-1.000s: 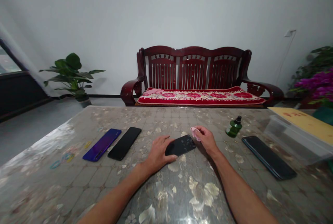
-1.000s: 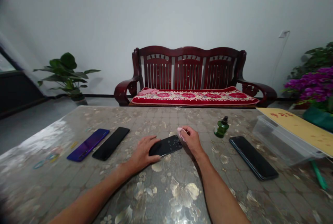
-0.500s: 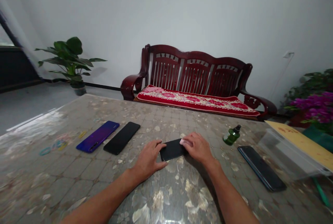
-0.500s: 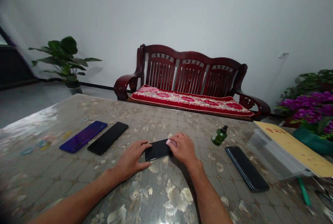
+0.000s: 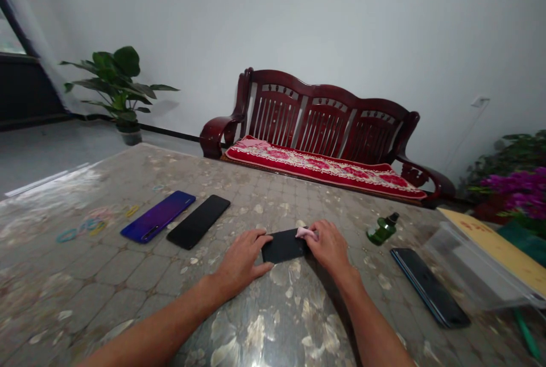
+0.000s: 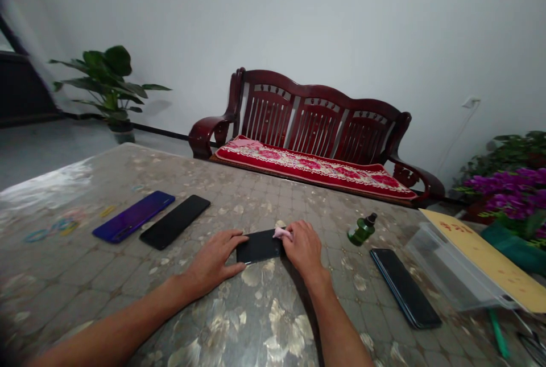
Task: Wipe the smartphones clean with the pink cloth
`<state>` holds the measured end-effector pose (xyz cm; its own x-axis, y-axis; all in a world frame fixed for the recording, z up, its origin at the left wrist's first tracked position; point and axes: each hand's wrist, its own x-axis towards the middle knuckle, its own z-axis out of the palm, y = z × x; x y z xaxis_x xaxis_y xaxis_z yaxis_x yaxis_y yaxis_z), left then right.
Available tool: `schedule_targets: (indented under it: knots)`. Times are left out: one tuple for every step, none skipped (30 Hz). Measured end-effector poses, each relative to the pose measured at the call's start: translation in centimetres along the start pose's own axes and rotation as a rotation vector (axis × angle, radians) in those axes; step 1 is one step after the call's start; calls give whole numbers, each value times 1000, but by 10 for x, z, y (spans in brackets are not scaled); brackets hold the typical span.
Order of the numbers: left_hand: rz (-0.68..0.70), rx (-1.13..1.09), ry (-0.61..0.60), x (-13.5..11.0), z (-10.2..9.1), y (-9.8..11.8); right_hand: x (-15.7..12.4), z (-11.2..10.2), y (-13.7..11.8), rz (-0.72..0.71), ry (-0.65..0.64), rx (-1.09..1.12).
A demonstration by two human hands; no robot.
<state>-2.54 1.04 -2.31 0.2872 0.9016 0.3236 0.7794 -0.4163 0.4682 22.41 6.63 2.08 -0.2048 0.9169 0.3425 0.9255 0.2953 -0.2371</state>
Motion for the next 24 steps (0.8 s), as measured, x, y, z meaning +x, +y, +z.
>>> schedule_targets:
  knots:
    - [1,2,-2,0,0,0,0,0,0,0,31,-6]
    - [3,3,-5,0,1,0,0,1,0,5,64,-17]
    - [5,6,-7,0,1,0,1,2,1,9,91,-30]
    - [7,8,-8,0,2,0,0,3,1,8,107,-39]
    - [9,10,-7,0,2,0,0,4,1,4,104,-38]
    - [10,11,-3,0,2,0,0,5,2,-1,83,-26]
    - [12,11,1,0,2,0,0,6,2,-6,46,-1]
    - [12,10,5,0,1,1,-1,7,1,-10,0,32]
    - [10,9,6,0,0,2,-1,7,0,-15,-50,68]
    - [5,6,2,1,-1,3,-1,6,0,-20,-95,103]
    - [-2,2,-5,1,-2,4,-1,5,-1,-26,-133,135]
    - [-8,-3,-14,1,-3,5,0,3,-2,-33,-164,161]
    - [-14,-8,-23,1,-4,6,0,1,-2,-41,-184,177]
    - [-20,-12,-29,2,-5,6,1,-2,-2,-54,-196,182]
    - [-25,-14,-30,2,-6,7,1,-4,-2,-70,-199,176]
    - [-30,-12,-27,3,-6,7,2,-6,-2,-87,-199,164]
    - [-37,-5,-22,3,-6,8,2,-8,-2,-107,-199,152]
    - [-47,5,-18,3,-7,8,2,-9,-2,-124,-200,146]
    - [-57,18,-15,4,-7,9,2,-10,-2,-134,-203,150]
    - [-67,30,-13,4,-7,9,1,-9,-3,-139,-208,161]
    - [-73,38,-13,5,-8,10,1,-8,-5,-141,-212,175]
    - [-75,41,-15,5,-9,11,0,-6,-6,-144,-211,184]
    - [-73,41,-18,5,-10,12,-1,-4,-8,-150,-207,184]
    - [-72,40,-21,5,-11,13,-1,-1,-9,-155,-201,174]
